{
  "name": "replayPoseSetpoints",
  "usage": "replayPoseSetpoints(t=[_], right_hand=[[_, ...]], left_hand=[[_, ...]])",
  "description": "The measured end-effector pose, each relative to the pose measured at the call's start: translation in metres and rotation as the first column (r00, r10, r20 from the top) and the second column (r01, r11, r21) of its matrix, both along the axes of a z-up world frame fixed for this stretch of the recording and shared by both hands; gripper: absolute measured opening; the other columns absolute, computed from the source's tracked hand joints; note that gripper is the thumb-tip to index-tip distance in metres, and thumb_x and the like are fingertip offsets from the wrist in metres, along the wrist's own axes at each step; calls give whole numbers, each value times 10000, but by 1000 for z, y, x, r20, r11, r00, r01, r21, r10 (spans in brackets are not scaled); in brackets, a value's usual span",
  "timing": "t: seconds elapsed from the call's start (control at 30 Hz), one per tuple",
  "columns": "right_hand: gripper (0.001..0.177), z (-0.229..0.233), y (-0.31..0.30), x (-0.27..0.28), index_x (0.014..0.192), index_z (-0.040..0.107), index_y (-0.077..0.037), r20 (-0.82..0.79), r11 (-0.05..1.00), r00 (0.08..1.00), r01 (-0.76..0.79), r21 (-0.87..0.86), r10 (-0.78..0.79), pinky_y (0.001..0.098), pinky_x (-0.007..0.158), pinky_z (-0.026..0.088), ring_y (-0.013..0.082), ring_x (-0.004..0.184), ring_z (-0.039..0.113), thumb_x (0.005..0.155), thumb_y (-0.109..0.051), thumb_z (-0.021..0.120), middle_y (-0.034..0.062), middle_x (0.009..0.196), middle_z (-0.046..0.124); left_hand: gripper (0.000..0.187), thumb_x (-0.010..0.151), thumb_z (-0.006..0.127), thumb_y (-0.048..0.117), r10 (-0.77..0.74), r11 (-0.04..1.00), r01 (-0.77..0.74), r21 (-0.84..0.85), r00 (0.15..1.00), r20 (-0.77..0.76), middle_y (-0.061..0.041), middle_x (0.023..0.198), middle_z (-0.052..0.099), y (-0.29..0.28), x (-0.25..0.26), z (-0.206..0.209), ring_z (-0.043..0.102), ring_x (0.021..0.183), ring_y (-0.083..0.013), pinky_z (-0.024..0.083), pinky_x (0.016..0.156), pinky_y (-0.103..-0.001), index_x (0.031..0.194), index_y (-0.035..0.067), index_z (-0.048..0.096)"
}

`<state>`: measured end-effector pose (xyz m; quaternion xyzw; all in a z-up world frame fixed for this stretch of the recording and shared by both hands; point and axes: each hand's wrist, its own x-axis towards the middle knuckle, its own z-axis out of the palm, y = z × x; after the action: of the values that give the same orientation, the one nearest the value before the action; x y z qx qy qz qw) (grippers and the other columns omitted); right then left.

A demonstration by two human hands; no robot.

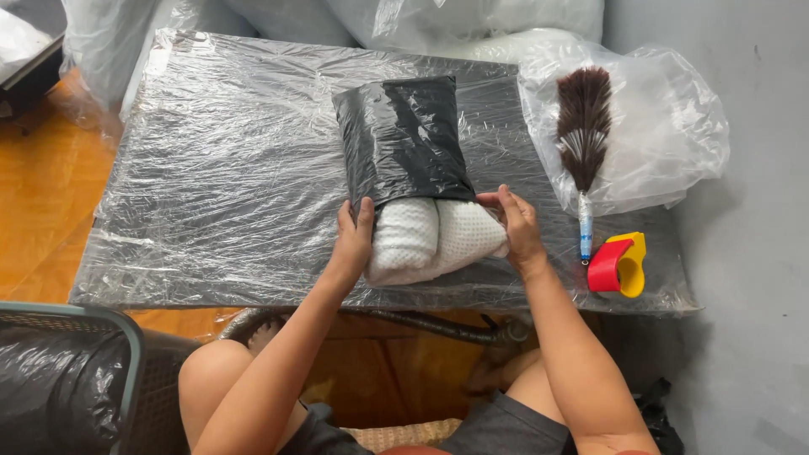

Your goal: Wrapping a white textured sample book in plastic and sealing it inside a black poly mailer bag.

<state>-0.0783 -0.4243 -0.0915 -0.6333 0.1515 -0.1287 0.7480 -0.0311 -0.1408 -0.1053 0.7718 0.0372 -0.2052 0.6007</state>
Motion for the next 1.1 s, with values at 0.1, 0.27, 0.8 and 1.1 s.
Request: replayPoseSetpoints(t=[0.1,0.27,0.8,1.1], right_hand=[[534,9,27,-2,1162,748,-44,-20,997,998,65,-32,-65,304,795,588,182,888,718,1055,-497,487,124,965,739],[508,-12,71,-20,1448,508,-74,92,973,992,100,-206,-83,370,1044,391,234,1208,497,1082,-423,462,133,1281,524],[124,-24,88,-22,1088,689,-19,472,825,851,427,-370,-229,310,930,498,159,1024,611,980,-8,628,89,1089,572],[228,-11,81,-26,1150,752,-92,533,697,839,450,-559,-115,307,921,475,160,1002,547,970,-17,633,51,1067,530]], left_hand=[[1073,923,441,781,21,1000,-22,2,986,166,-311,1629,151,-4,-24,14,238,1487,-513,236,1211,-606,1607,30,97],[994,964,539,631,164,986,-151,-64,931,325,-333,1607,128,-19,-46,13,179,1497,-526,181,1227,-594,1596,4,96],[345,1028,649,279,335,942,-205,-265,581,742,-181,1519,438,-36,-55,15,336,1487,-421,280,1203,-547,1339,131,664],[277,963,733,326,384,923,-234,-304,562,733,-153,1413,509,-36,-51,5,489,1360,-381,360,1141,-520,1144,130,660]])
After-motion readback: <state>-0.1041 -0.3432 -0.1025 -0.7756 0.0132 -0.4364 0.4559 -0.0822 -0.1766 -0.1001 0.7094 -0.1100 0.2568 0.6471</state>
